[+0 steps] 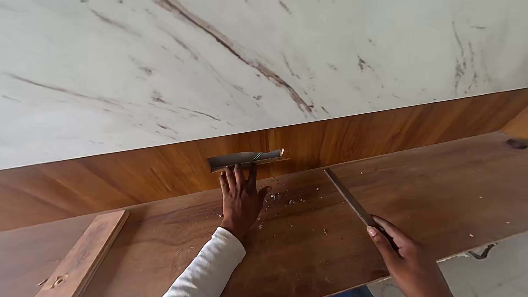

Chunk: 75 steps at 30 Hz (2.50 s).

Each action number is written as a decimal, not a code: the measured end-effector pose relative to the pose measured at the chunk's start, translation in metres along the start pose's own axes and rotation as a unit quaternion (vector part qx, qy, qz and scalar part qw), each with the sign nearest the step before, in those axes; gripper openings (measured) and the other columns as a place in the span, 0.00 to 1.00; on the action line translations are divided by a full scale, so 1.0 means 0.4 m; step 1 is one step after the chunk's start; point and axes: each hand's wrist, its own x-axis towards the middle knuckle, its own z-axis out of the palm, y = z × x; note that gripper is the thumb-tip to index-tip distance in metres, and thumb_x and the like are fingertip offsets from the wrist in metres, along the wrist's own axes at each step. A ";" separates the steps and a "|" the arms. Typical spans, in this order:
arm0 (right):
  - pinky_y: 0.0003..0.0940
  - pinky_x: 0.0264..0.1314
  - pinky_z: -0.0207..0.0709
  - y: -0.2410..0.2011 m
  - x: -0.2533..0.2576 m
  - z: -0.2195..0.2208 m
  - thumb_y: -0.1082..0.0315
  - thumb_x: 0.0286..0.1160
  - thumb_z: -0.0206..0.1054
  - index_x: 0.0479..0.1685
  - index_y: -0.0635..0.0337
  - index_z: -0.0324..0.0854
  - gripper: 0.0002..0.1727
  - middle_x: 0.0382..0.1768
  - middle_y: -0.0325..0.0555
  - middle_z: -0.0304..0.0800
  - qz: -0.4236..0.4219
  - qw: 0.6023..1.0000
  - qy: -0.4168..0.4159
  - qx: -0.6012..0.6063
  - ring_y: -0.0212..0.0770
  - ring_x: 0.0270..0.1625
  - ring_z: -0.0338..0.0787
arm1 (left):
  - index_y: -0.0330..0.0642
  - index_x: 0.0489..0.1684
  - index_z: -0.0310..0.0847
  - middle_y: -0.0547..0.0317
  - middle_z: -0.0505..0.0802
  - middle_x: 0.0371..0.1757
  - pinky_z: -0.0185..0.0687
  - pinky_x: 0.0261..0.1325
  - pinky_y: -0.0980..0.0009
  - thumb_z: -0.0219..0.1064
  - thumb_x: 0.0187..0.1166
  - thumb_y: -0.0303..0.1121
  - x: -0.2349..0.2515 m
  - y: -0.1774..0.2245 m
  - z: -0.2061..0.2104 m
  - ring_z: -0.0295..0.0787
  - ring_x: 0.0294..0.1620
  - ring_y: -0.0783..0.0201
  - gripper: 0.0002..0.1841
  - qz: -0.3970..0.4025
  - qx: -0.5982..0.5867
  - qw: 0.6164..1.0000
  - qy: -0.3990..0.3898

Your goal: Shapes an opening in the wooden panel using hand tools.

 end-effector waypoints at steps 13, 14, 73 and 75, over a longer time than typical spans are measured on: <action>0.50 0.23 0.83 -0.394 0.002 0.223 0.64 0.79 0.66 0.71 0.34 0.88 0.23 0.29 0.46 0.93 -0.244 0.965 0.054 -0.079 0.49 0.25 0.92 | 0.37 0.55 0.86 0.53 0.93 0.39 0.82 0.29 0.70 0.49 0.95 0.44 -0.182 0.015 -0.134 0.84 0.24 0.65 0.22 -0.238 -0.642 0.718 -0.128; 0.51 0.25 0.84 -0.435 0.008 0.249 0.65 0.78 0.66 0.75 0.31 0.85 0.25 0.31 0.49 0.93 -0.223 0.970 0.015 -0.099 0.52 0.28 0.92 | 0.36 0.53 0.86 0.53 0.92 0.36 0.80 0.26 0.71 0.48 0.95 0.47 -0.165 0.014 -0.135 0.83 0.20 0.65 0.24 -0.271 -0.669 0.680 -0.128; 0.58 0.44 0.85 -0.294 0.161 0.147 0.59 0.87 0.62 0.83 0.26 0.75 0.26 0.42 0.49 0.95 -0.090 0.981 -0.119 -0.121 0.54 0.45 0.94 | 0.35 0.48 0.81 0.50 0.90 0.25 0.83 0.21 0.68 0.45 0.95 0.50 0.010 0.214 -0.083 0.86 0.18 0.62 0.26 -0.244 -0.679 0.638 -0.270; 0.54 0.63 0.83 -0.304 0.138 0.129 0.57 0.93 0.54 0.85 0.34 0.73 0.24 0.56 0.47 0.93 -0.033 0.974 -0.222 -0.011 0.48 0.58 0.92 | 0.30 0.45 0.82 0.47 0.91 0.23 0.85 0.21 0.68 0.47 0.96 0.46 -0.029 0.189 -0.089 0.88 0.17 0.60 0.26 -0.231 -0.684 0.645 -0.251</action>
